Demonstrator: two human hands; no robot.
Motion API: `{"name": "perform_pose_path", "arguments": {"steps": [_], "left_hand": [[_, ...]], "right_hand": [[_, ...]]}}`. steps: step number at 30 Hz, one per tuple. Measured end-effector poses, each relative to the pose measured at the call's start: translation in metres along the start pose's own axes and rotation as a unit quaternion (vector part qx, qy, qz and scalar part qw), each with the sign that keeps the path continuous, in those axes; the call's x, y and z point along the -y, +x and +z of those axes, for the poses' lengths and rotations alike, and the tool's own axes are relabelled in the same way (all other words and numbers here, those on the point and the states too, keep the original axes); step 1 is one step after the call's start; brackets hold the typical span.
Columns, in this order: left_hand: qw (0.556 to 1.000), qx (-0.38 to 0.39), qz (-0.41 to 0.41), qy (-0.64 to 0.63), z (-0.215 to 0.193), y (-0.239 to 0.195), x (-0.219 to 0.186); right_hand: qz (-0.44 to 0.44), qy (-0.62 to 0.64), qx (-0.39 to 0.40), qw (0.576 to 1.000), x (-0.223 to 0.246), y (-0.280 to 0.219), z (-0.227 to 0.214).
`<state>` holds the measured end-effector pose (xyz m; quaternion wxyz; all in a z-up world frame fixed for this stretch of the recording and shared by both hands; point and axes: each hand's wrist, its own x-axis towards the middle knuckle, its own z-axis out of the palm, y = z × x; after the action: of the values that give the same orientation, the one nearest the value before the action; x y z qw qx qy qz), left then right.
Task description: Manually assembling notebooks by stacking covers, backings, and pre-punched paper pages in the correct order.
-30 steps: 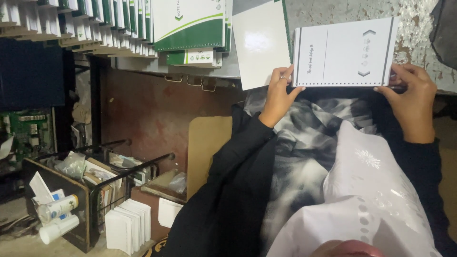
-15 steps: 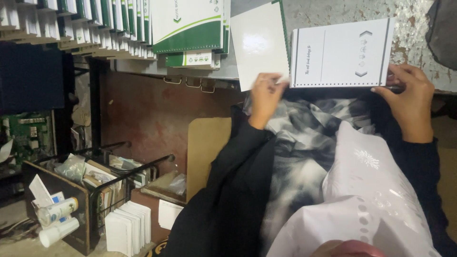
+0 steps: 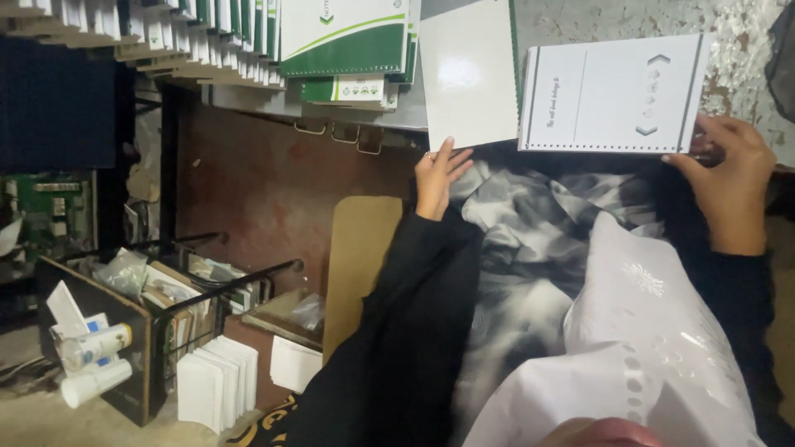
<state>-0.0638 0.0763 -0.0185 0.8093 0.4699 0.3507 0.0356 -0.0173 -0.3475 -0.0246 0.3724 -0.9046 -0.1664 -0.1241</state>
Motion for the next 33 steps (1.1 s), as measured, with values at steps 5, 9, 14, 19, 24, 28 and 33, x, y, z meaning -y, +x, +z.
{"name": "perform_pose_path", "arguments": {"steps": [5, 9, 14, 19, 24, 28, 33], "left_hand": [[0.999, 0.007, -0.001, -0.044, -0.018, -0.005, 0.007], [0.999, -0.010, 0.049, -0.013, -0.041, 0.002, 0.014], [0.997, -0.006, 0.075, 0.008, -0.057, -0.033, 0.000], [0.997, -0.043, 0.057, 0.010, -0.062, -0.088, -0.014], [0.997, -0.032, 0.035, 0.061, -0.061, -0.128, -0.035], [0.950, -0.063, 0.190, 0.242, -0.067, -0.152, -0.063], [0.834, -0.095, 0.426, 0.338, -0.037, -0.159, -0.096]], "right_hand": [[0.026, 0.045, 0.003, 0.999, 0.008, 0.001, 0.000], [0.001, 0.019, -0.006, 1.000, 0.006, 0.000, -0.001], [-0.010, 0.014, 0.001, 1.000, 0.006, 0.003, -0.006], [0.007, 0.021, -0.009, 1.000, 0.027, 0.007, -0.017], [0.105, 0.171, -0.093, 0.975, 0.070, 0.012, -0.007], [0.149, 0.326, 0.002, 0.933, 0.136, 0.021, -0.012], [0.192, 0.498, 0.219, 0.817, 0.181, 0.041, -0.020]]}}
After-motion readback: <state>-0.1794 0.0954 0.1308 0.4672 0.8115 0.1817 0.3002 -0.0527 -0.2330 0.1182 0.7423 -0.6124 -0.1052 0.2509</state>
